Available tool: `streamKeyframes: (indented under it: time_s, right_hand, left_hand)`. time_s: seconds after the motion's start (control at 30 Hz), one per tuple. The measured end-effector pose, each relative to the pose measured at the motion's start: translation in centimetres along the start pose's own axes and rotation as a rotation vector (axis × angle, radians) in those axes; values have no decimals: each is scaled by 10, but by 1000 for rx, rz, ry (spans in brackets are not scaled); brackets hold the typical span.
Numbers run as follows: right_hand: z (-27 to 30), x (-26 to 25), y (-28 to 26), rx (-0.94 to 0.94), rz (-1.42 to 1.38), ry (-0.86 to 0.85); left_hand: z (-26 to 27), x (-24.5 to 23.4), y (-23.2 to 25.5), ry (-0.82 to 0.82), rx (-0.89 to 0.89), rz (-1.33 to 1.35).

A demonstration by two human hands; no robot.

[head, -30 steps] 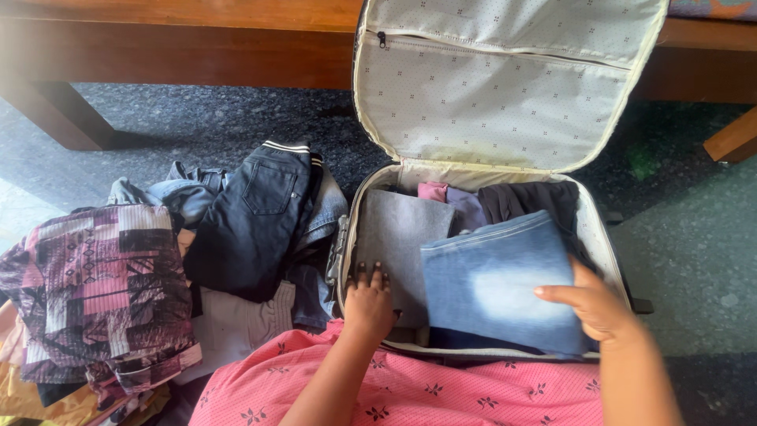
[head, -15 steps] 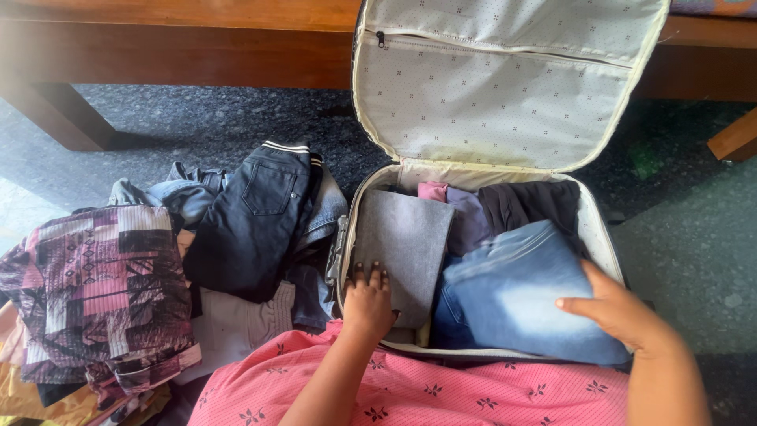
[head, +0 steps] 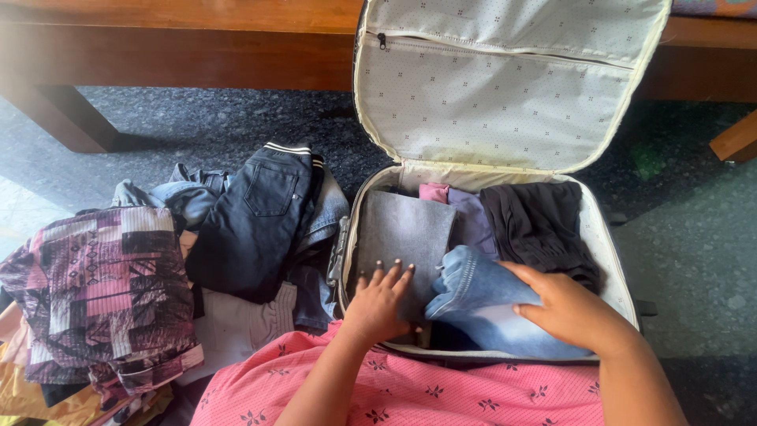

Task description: The person places folded clothes including a grey shirt, purple leggings, and blue jeans into an open suitcase on the floor.

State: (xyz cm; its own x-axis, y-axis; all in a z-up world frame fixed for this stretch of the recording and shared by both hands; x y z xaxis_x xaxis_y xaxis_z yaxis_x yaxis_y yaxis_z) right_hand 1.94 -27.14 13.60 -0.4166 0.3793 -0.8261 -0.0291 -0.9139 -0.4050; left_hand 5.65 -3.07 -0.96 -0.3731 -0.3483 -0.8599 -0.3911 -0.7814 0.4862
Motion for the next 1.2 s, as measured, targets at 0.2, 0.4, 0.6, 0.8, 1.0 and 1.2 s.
streamKeyframes:
  time_s: [0.2,0.4,0.6,0.8,1.0,1.2]
  right_hand:
    - [2,-13,-50,-175,238,119]
    - [2,-14,-58,-276,295,307]
    - [2,-51,-72,-345,425,551]
    - [6,-66,-78,-396,434,1035]
    - [-21,18,-86,-634,408,1121]
    - [-48,120,-68,-636,393,568]
  left_hand:
    - [4,2,10,150,216,363]
    - [10,-13,21,412,400,610]
    - [0,-6,4,487,192,577]
    - [-26,41,-36,437,-7,1245]
    - [-42,78,-61,187,-290,1866]
    - [-32,61,-70,386,-409,1680]
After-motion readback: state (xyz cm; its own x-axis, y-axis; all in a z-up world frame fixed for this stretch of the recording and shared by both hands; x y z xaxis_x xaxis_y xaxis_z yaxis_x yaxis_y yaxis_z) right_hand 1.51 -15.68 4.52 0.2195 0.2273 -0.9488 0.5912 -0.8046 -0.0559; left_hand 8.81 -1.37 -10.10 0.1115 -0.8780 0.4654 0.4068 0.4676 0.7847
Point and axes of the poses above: each hand's wrist, its own z-axis away from the middle knuckle, its own x-axis out of the palm, y = z × x, the point moved 6 cm from there along -z, towards the middle knuckle, and after that the axes turned 9 degrees about z, right-handed, at the moved point
